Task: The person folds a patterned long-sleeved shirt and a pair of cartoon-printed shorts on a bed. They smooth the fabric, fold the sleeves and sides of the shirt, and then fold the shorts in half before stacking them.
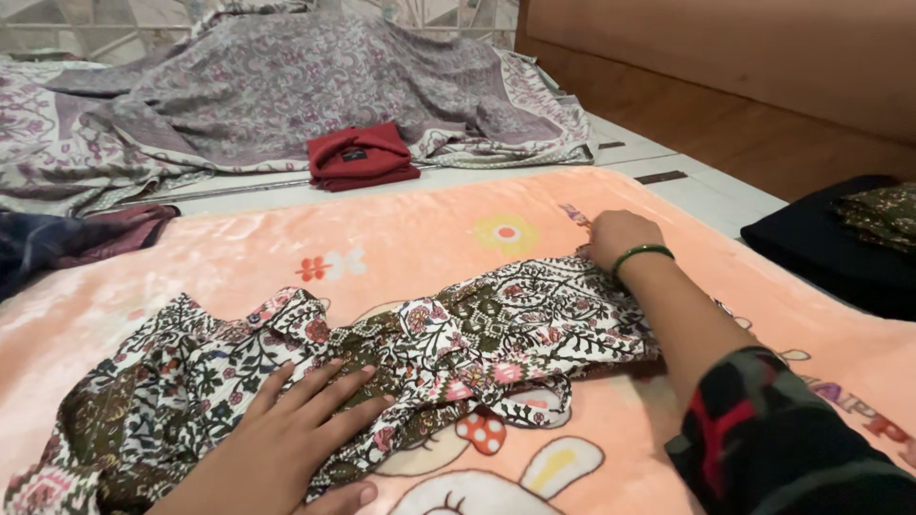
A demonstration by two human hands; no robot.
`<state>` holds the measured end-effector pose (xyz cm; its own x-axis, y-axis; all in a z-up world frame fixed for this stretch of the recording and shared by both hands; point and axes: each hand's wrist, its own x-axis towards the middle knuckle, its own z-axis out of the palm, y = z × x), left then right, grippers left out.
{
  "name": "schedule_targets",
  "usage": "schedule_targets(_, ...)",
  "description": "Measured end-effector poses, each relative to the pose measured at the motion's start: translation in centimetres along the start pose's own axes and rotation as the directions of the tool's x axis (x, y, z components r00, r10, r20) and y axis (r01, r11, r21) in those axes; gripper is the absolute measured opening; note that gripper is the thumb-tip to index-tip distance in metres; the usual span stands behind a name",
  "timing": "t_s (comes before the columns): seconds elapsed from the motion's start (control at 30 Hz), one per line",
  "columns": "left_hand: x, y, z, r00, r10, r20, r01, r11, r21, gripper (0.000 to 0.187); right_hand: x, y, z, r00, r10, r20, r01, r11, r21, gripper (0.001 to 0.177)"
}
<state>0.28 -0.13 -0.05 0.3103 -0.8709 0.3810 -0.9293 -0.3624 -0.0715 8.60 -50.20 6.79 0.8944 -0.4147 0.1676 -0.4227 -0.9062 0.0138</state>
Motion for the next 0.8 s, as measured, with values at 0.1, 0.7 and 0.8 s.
schedule_targets(0.1,0.2,0.0,0.2,0.927,0.215,-0.306,-0.047,0.879,0.475,0.083,2.0,3.3,1.0,0.994,0.104,-0.016,-0.097,0.963,0.252,0.036)
schedule_targets(0.7,0.3,0.1,-0.1,0.931,0.214,-0.295,-0.05,0.877,0.479,0.084,2.0,3.8,-0.3,0.972,-0.123,-0.201,0.226,0.718,0.659,0.035)
schedule_targets(0.8,0.2,0.2,-0.4,0.938,0.209,-0.277,-0.066,0.892,0.448,0.081,1.6,2.1,0.0,0.9,-0.382,0.212,0.104,0.66,0.744,0.035)
